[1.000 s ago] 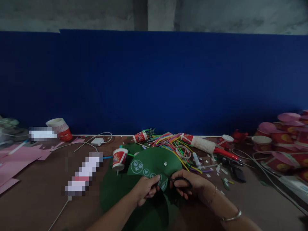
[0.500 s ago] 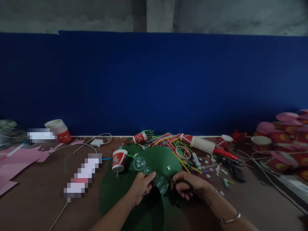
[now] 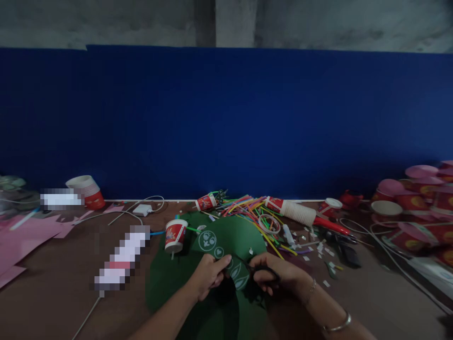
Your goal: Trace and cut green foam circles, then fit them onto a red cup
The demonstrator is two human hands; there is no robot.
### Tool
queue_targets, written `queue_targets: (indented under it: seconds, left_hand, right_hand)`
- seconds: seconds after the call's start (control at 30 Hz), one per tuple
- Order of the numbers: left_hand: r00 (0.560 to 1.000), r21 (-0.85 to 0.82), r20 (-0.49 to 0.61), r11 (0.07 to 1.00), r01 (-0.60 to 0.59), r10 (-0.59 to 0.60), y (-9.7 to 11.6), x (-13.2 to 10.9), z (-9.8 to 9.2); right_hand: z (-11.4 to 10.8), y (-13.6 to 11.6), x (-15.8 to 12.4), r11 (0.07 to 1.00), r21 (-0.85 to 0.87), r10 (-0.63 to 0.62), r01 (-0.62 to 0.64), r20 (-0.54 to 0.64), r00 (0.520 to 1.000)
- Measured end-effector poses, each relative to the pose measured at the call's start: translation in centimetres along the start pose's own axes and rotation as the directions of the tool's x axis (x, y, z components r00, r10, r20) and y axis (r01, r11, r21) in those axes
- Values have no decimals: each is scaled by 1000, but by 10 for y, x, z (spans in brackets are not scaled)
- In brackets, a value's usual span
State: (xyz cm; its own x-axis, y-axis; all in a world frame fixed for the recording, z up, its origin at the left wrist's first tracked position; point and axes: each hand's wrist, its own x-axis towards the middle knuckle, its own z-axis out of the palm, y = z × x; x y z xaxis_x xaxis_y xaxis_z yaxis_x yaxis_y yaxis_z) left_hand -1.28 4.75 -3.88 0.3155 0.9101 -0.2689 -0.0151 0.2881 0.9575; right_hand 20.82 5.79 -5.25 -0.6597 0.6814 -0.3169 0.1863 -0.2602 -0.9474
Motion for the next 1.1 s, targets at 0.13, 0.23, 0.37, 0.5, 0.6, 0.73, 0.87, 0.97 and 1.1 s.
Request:
queue_targets:
  seconds: [0.13, 0.23, 0.37, 0.5, 0.6, 0.73, 0.87, 0.97, 1.1]
  left_hand:
    - [1000, 23, 5, 1000, 9, -9, 0, -1, 1]
    - [1000, 32, 5, 999, 11, -11, 1, -1, 1]
    - [997, -23, -72, 1000, 14, -16, 0, 2, -2]
    - [965, -73, -258, 995, -74, 53, -4, 7, -6]
    - [975, -56, -203, 993, -100, 86, -7, 9, -6]
    - [990, -85, -136, 995, -59, 47, -4, 8, -5]
    - [990, -163, -144, 986, -26, 2, -2, 6, -6]
    - [993, -189, -115, 982, -15, -6, -4, 7, -6]
    - [996, -143, -87, 989, -27, 15, -6, 7, -4]
  right_hand:
    - [5, -3, 2, 999, 4, -39, 39, 1, 999]
    - [7, -5, 3, 998, -27, -59, 59, -9, 998]
    - [5, 0, 4, 998, -52, -44, 42, -36, 998]
    - [6, 0, 5, 999, -47, -19, 15, -67, 998]
    - [10, -3, 5, 1000, -23, -16, 15, -51, 999]
    - [14, -5, 6, 999, 38, -27, 28, -13, 1000]
    - [14, -4, 7, 998, 61, -31, 28, 49, 998]
    - [14, -2, 8, 997, 30, -68, 66, 48, 997]
    - [17, -1, 11, 995, 42, -94, 93, 13, 995]
